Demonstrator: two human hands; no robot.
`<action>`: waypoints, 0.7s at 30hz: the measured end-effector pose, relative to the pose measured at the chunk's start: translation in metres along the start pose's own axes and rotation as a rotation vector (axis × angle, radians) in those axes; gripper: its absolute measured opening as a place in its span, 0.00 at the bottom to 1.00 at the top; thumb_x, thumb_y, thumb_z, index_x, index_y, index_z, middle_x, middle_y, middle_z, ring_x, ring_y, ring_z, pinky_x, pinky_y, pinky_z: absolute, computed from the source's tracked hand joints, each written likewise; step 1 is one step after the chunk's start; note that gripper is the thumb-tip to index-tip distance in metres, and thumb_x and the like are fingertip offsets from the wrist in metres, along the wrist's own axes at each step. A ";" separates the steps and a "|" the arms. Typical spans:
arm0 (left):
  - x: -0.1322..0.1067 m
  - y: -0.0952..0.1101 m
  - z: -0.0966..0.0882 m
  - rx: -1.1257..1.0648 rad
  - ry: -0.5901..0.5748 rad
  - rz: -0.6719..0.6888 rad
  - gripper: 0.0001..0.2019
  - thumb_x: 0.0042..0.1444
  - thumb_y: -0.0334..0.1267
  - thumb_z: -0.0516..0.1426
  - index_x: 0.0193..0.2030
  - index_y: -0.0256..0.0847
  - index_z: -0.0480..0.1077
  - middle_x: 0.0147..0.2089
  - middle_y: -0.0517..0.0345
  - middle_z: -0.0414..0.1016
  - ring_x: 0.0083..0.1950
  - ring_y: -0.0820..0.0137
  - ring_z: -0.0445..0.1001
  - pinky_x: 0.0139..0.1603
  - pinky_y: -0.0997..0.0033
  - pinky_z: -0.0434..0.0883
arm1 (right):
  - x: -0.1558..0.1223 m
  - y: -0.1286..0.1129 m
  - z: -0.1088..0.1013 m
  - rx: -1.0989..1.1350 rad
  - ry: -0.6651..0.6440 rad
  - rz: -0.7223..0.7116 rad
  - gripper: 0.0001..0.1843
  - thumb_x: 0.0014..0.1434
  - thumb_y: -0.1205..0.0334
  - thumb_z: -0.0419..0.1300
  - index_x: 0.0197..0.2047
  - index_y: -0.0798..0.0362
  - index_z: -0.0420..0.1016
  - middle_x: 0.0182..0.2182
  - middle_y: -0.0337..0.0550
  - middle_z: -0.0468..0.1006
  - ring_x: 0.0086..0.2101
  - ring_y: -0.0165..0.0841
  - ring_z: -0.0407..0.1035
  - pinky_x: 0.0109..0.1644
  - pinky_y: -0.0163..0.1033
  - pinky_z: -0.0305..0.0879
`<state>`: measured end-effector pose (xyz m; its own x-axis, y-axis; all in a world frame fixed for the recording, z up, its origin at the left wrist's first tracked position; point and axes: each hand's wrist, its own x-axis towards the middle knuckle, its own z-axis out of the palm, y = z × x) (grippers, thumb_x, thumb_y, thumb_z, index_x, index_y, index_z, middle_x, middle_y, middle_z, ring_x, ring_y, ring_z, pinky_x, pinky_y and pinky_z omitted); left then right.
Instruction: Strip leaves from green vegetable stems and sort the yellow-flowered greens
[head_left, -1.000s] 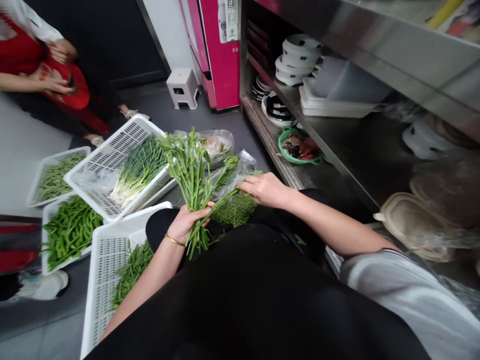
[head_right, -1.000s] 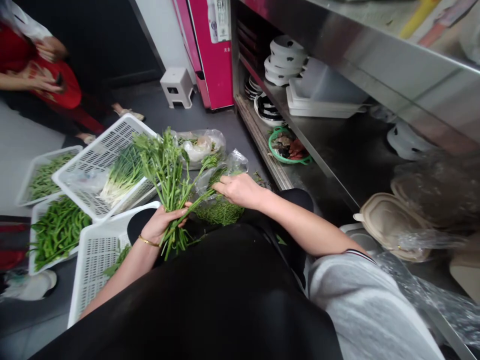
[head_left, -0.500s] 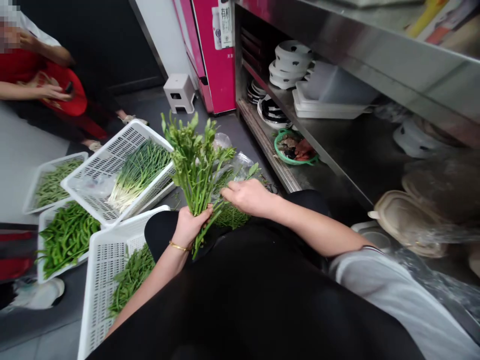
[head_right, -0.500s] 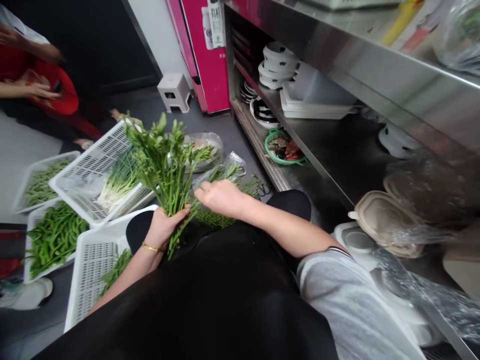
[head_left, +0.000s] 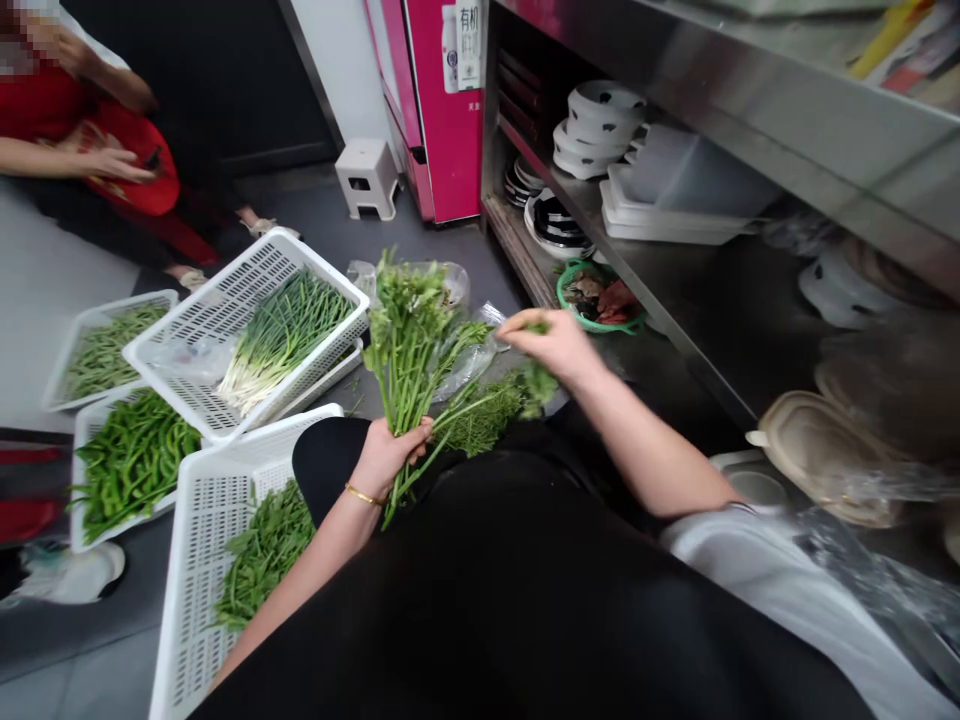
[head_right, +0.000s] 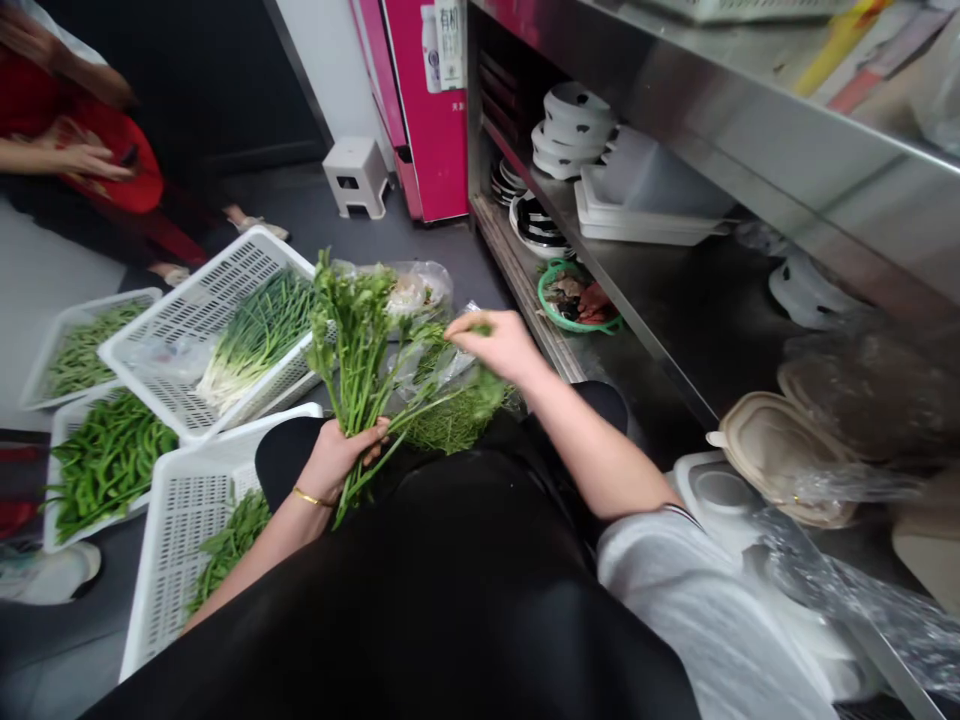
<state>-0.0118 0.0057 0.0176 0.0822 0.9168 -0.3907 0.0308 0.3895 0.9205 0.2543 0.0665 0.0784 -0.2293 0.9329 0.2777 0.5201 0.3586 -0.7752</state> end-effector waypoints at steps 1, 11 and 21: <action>0.001 0.000 -0.003 -0.044 0.004 -0.010 0.13 0.40 0.38 0.64 0.32 0.32 0.71 0.21 0.58 0.71 0.16 0.78 0.63 0.15 0.79 0.58 | -0.007 0.007 -0.019 0.038 0.041 0.049 0.15 0.58 0.60 0.52 0.40 0.59 0.75 0.31 0.45 0.78 0.26 0.27 0.68 0.30 0.35 0.61; 0.008 0.007 -0.003 -0.127 0.028 0.030 0.13 0.41 0.38 0.64 0.32 0.33 0.69 0.21 0.60 0.69 0.17 0.77 0.64 0.15 0.79 0.59 | -0.046 -0.007 0.001 -0.646 -0.327 -0.215 0.17 0.60 0.65 0.51 0.52 0.51 0.70 0.34 0.46 0.76 0.32 0.31 0.69 0.32 0.33 0.59; -0.008 0.010 -0.006 -0.119 -0.082 -0.025 0.14 0.41 0.37 0.65 0.33 0.33 0.69 0.24 0.57 0.71 0.19 0.77 0.65 0.16 0.79 0.60 | -0.008 -0.011 0.040 -0.791 -0.513 -0.442 0.10 0.59 0.69 0.48 0.37 0.59 0.70 0.31 0.49 0.74 0.29 0.32 0.67 0.28 0.34 0.54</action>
<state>-0.0178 0.0029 0.0301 0.1638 0.8986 -0.4071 -0.0839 0.4238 0.9018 0.2177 0.0537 0.0620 -0.7564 0.6536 0.0279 0.6533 0.7569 -0.0179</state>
